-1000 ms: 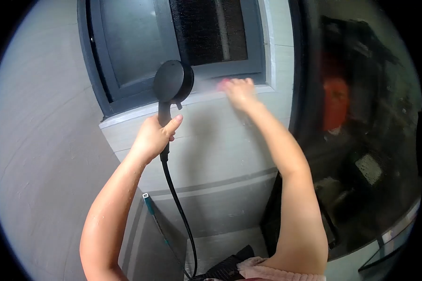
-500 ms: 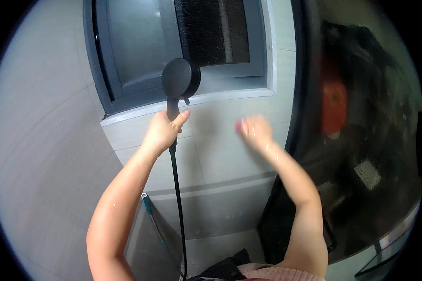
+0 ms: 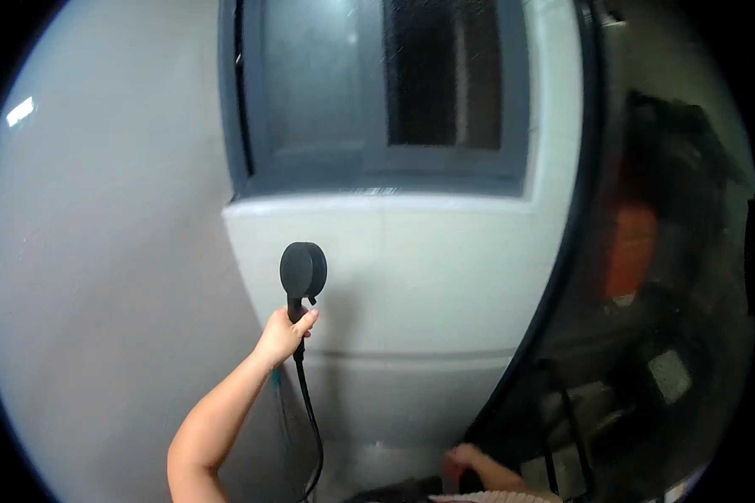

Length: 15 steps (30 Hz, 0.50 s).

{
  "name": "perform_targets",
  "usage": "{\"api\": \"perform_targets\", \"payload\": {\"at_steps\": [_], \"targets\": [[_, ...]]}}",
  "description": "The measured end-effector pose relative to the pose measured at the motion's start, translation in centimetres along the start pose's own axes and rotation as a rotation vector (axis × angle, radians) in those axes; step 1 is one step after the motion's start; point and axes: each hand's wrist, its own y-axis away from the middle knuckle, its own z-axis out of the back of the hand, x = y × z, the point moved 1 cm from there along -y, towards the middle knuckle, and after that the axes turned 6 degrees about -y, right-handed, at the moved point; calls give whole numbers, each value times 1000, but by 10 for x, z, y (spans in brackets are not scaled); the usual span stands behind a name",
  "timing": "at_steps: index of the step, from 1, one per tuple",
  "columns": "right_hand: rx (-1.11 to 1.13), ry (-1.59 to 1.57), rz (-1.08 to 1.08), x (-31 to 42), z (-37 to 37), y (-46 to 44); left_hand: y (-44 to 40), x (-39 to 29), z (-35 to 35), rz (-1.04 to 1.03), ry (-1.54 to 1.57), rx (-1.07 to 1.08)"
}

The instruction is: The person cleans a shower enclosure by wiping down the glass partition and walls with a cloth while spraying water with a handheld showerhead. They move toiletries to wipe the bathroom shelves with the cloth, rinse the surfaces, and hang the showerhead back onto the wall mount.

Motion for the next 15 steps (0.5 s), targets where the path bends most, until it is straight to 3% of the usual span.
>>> {"api": "perform_targets", "payload": {"at_steps": [1,2,4,6,7,8,10,12,15], "targets": [[64,-535,-207,-21,-4,-29,19,24,0,53,-41,12],[-55,-573,-147,-23,21,-46,17,29,0,100,-21,0],[-281,-218,28,35,68,-15,68,68,-3,209,-80,-40],[-376,-87,301,92,107,1,108,118,-13,307,-77,-94],[-244,-56,267,99,110,-28,135,135,-18,370,-81,-119],[-350,121,340,130,121,-19,160,147,-23,442,-84,-134],[-342,267,438,205,135,-11,213,182,-28,615,-116,-216],[-531,94,754,260,134,-15,266,216,-36,705,-141,-314],[-457,0,997,325,102,-38,344,241,-41,848,-106,-491]]}}
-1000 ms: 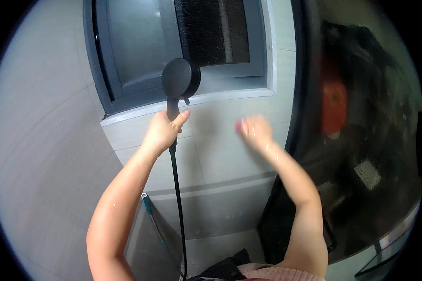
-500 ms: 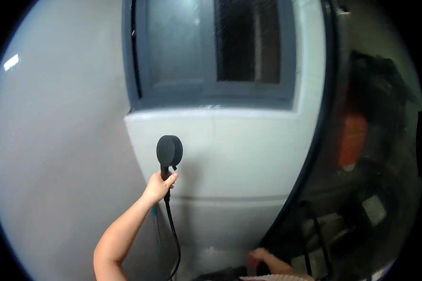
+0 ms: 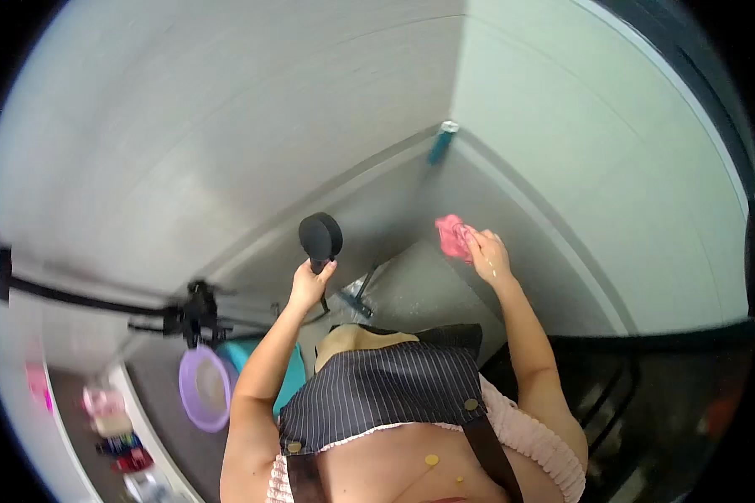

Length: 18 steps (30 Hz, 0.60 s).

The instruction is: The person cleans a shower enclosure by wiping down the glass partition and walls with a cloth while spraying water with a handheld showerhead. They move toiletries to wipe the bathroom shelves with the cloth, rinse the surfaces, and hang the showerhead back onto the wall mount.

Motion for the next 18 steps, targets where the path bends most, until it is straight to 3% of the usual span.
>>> {"api": "perform_targets", "payload": {"at_steps": [3,5,6,7,8,9,11,13,14,17,18], "targets": [[283,-47,135,-16,-67,-49,44,10,6,153,-17,-165],[265,-590,71,4,-125,-81,70,39,10,200,131,-285],[342,-715,-80,50,-117,-104,85,50,13,202,152,-346],[256,-872,-53,65,-140,-132,99,57,16,204,169,-409],[73,-925,143,84,-154,-174,97,49,5,257,136,-494],[21,-918,186,126,-144,-204,105,33,6,342,151,-535],[-17,-948,696,182,-150,-273,124,18,-4,286,299,-737],[-554,-531,1168,245,-159,-311,143,14,-10,365,242,-835],[-525,-598,1195,263,-179,-320,150,-2,-10,381,296,-923],[-425,-184,1584,354,-245,-292,198,12,2,345,406,-1157],[-313,-128,1678,415,-274,-216,288,26,31,351,414,-1239]]}}
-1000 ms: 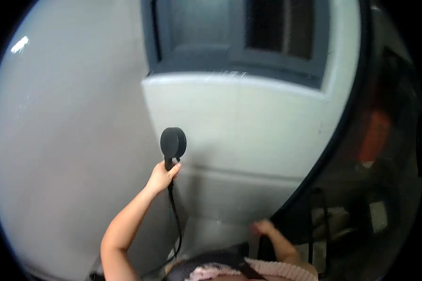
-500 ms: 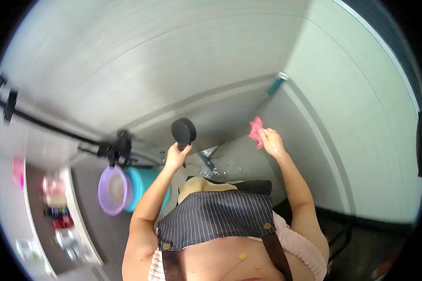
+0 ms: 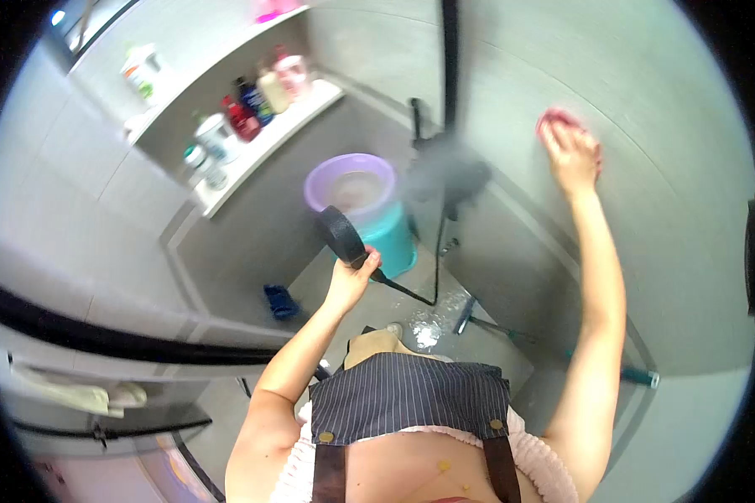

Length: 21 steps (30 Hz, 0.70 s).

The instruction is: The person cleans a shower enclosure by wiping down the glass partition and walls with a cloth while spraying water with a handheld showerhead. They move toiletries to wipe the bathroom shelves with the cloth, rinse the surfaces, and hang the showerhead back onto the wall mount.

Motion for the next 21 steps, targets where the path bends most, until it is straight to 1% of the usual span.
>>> {"api": "perform_targets", "payload": {"at_steps": [1,2,3,4,5,6,7,8,9,11,13,14,17,19,21], "targets": [[209,-4,23,49,-21,-23,-2,0,46,-3,-3,-78],[177,-120,37,71,-47,-6,8,9,60,28,24,-154],[211,-218,3,99,-51,-9,14,17,82,4,60,-204],[277,-279,-110,125,-56,0,28,27,100,14,41,-251],[369,-449,-213,146,-60,4,37,34,120,36,19,-294],[506,-501,-336,166,-74,14,48,32,135,94,6,-363],[793,-954,-668,182,-65,3,55,44,151,138,66,-439],[484,-1113,-506,205,-72,13,62,57,168,163,11,-509],[825,-1133,-678,225,-87,17,67,66,184,184,-45,-576],[711,-1105,-487,263,-56,-10,72,72,205,225,-34,-659],[792,-1001,-364,296,-55,-27,73,82,231,264,-29,-715],[739,-799,-200,311,-50,-35,72,94,243,301,-53,-749],[722,-1006,-181,350,-17,-97,66,130,283,352,-74,-797],[543,-1160,-128,371,-26,-129,61,149,308,377,-30,-855],[454,-1100,-37,393,-47,-152,57,180,333,360,-32,-884]]}}
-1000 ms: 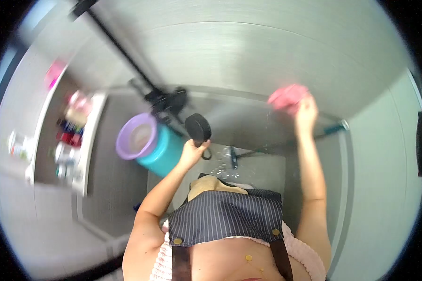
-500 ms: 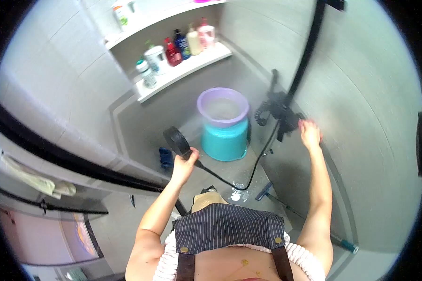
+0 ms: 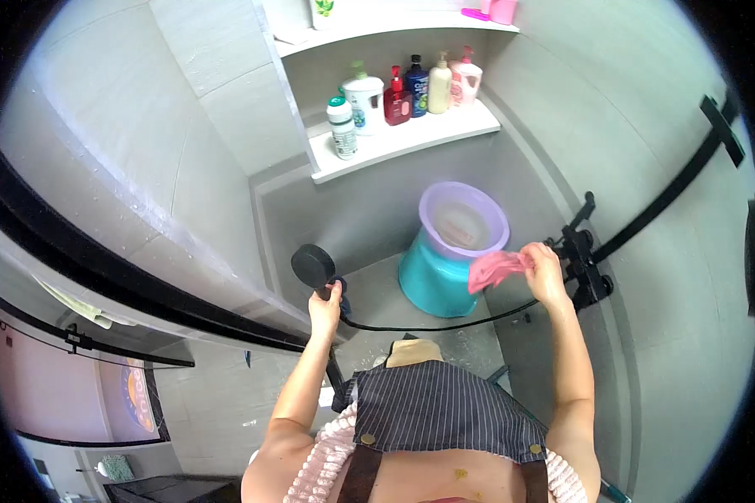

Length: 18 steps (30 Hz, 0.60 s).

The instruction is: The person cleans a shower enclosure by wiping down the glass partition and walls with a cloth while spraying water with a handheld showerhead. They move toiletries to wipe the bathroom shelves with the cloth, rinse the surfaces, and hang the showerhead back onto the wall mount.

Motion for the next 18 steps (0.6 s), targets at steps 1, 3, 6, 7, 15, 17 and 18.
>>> {"api": "perform_targets", "payload": {"at_steps": [1,3,6,7,15,17,18], "targets": [[12,-194,-160,-3,-17,-10,-11,7,3,-4,-7,-6],[35,-382,-318,-7,-59,-31,-29,14,11,34,-13,-5],[-214,-1093,-572,-26,-146,-64,-52,26,22,-95,-223,-29],[-125,-1270,-687,-3,-151,-82,-58,22,28,-42,-287,0],[-46,-406,-141,68,-272,-278,-66,22,43,-32,-427,59],[39,-410,-91,99,-271,-338,-66,13,44,5,-454,39],[67,-449,-82,111,-274,-368,-65,12,42,16,-435,-4]]}}
